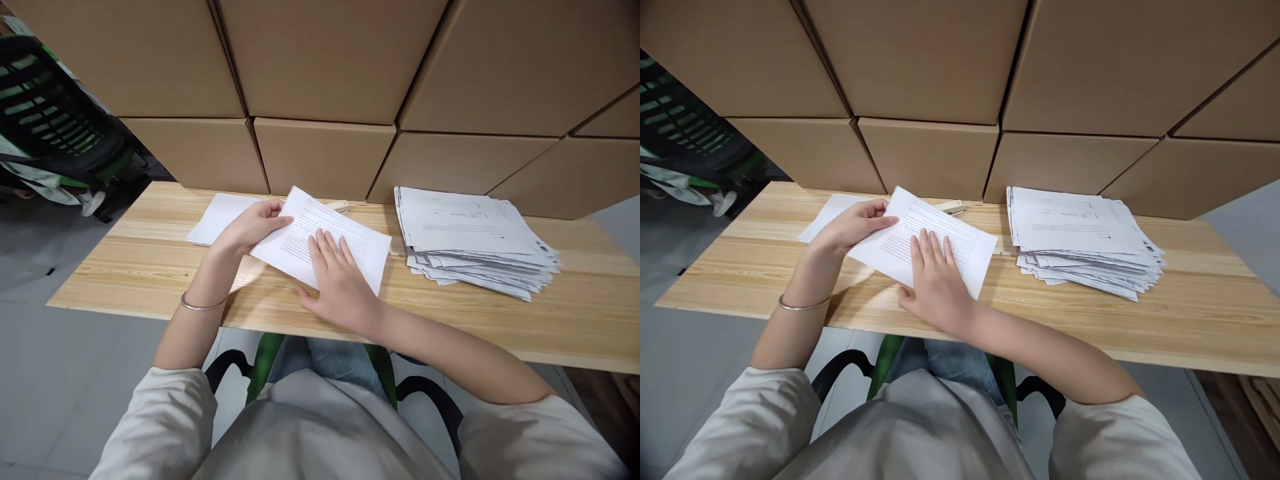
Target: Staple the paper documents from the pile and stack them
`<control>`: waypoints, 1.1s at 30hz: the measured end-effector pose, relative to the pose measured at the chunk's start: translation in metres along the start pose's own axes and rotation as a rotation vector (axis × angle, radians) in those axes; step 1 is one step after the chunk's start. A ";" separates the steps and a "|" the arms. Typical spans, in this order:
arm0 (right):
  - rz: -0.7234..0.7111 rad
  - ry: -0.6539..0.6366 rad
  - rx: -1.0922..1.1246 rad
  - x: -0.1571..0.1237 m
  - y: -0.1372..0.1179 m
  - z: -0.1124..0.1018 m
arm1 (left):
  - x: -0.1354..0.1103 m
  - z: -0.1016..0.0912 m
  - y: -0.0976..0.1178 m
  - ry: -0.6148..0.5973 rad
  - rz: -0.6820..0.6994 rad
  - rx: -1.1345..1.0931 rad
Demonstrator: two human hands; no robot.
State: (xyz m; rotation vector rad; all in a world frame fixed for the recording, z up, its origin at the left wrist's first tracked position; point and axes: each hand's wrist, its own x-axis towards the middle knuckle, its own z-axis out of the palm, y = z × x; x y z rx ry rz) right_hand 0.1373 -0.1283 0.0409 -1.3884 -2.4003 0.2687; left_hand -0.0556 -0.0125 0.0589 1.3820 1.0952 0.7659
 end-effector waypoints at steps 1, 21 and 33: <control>0.007 0.020 -0.027 -0.003 -0.002 -0.002 | -0.001 0.004 0.000 0.025 0.038 -0.028; 0.184 0.089 -0.168 -0.087 0.241 -0.084 | 0.008 0.030 -0.027 0.304 -0.134 1.294; 0.115 0.305 -0.179 -0.047 0.192 -0.076 | 0.013 0.010 -0.024 0.278 -0.149 1.174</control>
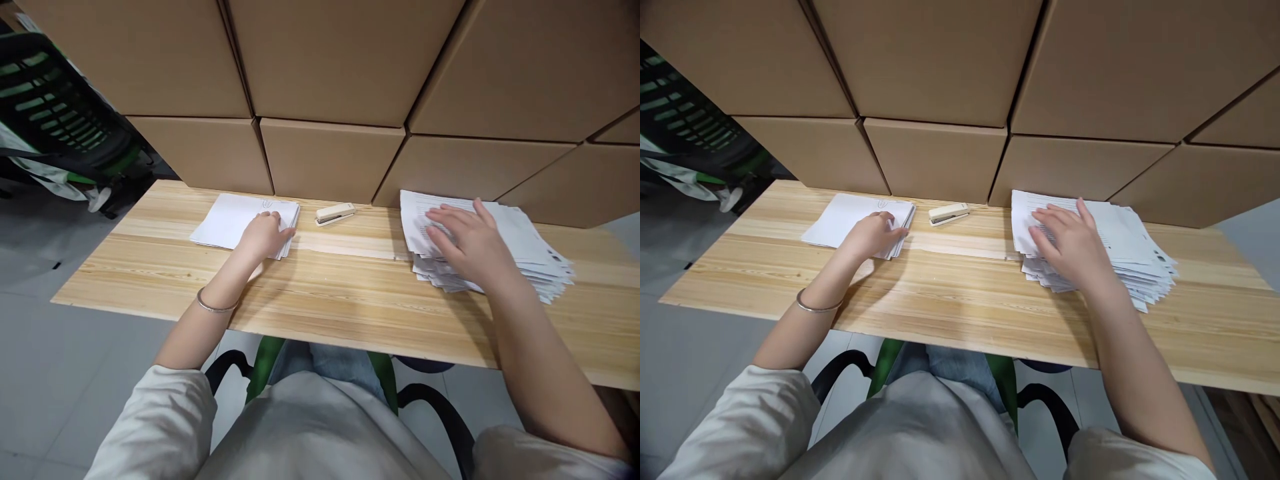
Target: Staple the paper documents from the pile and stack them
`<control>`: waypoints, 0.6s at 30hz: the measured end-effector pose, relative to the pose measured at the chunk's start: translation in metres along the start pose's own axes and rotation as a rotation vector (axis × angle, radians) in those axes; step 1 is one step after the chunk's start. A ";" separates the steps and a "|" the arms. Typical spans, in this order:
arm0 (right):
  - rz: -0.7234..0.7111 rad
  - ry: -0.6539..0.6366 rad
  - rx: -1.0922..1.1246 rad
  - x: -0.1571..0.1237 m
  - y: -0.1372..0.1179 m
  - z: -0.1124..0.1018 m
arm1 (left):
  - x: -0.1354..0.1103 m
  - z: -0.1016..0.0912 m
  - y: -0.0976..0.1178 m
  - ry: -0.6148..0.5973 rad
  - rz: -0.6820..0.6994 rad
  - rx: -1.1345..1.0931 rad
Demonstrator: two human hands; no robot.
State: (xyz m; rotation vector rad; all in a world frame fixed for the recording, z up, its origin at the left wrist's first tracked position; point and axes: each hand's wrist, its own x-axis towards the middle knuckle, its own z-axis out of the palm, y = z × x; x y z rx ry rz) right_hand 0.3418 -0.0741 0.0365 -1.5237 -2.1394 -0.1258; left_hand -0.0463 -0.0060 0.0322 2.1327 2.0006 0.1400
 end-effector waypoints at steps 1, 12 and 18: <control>-0.036 0.038 0.040 0.004 -0.014 0.002 | 0.001 -0.003 -0.002 0.009 -0.006 -0.041; 0.415 -0.302 1.380 0.036 -0.092 0.056 | -0.015 -0.034 0.000 0.034 0.248 -1.443; 0.630 -0.068 1.202 0.032 -0.082 0.052 | -0.002 -0.012 0.007 0.054 0.158 -1.268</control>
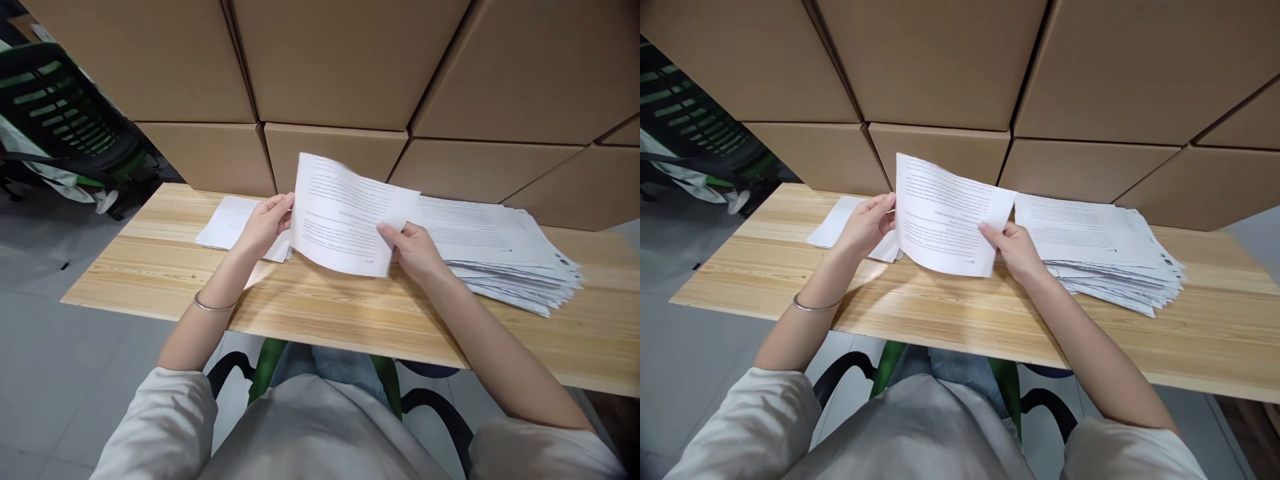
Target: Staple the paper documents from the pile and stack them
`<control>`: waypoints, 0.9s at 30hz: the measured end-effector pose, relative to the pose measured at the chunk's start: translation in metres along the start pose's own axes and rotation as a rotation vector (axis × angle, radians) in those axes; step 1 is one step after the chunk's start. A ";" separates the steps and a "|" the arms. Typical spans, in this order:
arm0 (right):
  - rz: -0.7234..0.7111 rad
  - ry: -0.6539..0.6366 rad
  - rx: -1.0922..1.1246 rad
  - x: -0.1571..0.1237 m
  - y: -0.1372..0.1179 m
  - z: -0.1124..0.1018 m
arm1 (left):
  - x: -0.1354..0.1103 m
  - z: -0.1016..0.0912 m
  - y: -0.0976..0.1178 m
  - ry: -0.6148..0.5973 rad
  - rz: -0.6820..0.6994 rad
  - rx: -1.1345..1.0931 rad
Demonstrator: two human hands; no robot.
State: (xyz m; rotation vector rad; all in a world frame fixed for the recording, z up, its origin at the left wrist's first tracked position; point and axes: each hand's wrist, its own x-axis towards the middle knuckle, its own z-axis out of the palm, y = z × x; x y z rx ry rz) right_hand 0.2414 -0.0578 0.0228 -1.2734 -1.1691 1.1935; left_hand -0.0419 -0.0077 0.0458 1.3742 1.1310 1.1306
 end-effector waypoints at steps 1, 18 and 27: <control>-0.029 0.080 -0.126 -0.003 -0.002 -0.005 | 0.001 0.000 -0.003 0.049 0.013 0.165; -0.257 0.270 -0.609 -0.026 -0.005 -0.010 | 0.004 -0.014 -0.011 0.002 -0.157 1.135; -0.217 0.298 -0.464 -0.020 -0.005 -0.012 | -0.008 -0.028 0.025 0.074 0.100 0.175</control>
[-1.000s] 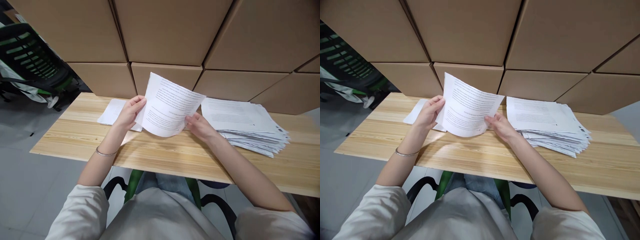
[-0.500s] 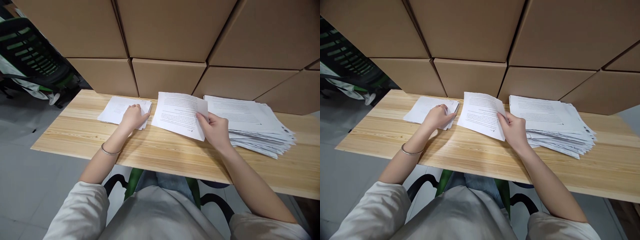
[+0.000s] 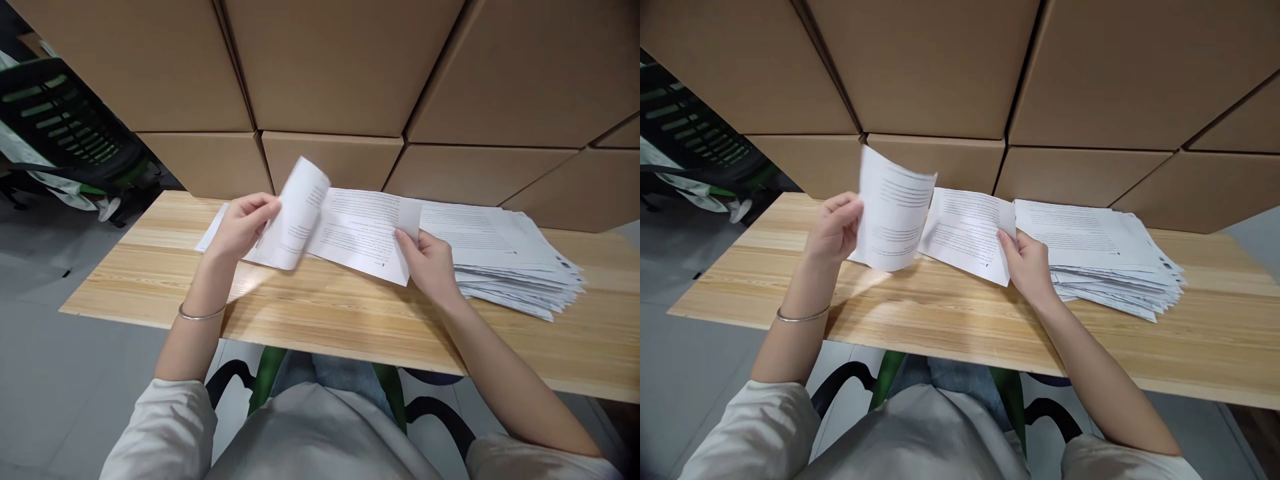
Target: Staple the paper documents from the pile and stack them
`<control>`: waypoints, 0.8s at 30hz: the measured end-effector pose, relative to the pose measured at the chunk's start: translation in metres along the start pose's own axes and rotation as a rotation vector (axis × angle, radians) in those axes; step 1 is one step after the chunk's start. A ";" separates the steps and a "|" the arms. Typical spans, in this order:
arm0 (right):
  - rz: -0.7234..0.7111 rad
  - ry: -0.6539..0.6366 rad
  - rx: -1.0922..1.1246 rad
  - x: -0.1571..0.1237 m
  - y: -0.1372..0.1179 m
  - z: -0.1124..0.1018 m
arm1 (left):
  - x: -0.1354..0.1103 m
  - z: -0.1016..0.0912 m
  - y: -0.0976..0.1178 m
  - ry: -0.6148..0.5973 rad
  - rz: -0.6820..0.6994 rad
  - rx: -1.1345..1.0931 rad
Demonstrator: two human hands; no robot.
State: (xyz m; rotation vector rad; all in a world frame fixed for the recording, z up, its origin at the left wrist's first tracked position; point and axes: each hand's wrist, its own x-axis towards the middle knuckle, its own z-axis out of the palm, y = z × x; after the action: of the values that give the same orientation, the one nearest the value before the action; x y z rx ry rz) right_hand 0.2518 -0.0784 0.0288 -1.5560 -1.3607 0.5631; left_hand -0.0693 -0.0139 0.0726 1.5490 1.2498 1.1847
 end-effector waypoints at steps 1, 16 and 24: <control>0.010 -0.005 0.029 0.001 0.000 0.000 | -0.001 0.002 0.001 0.033 0.036 -0.126; -0.019 -0.162 0.278 0.008 0.019 0.003 | -0.011 0.068 -0.038 0.212 0.002 -0.195; -0.119 -0.074 0.128 0.000 0.013 0.002 | -0.019 0.074 -0.034 0.230 0.184 -0.086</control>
State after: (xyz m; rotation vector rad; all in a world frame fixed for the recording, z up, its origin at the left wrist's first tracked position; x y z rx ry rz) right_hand 0.2566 -0.0769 0.0169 -1.3543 -1.4341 0.6266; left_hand -0.0064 -0.0284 0.0188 1.5221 1.2023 1.5513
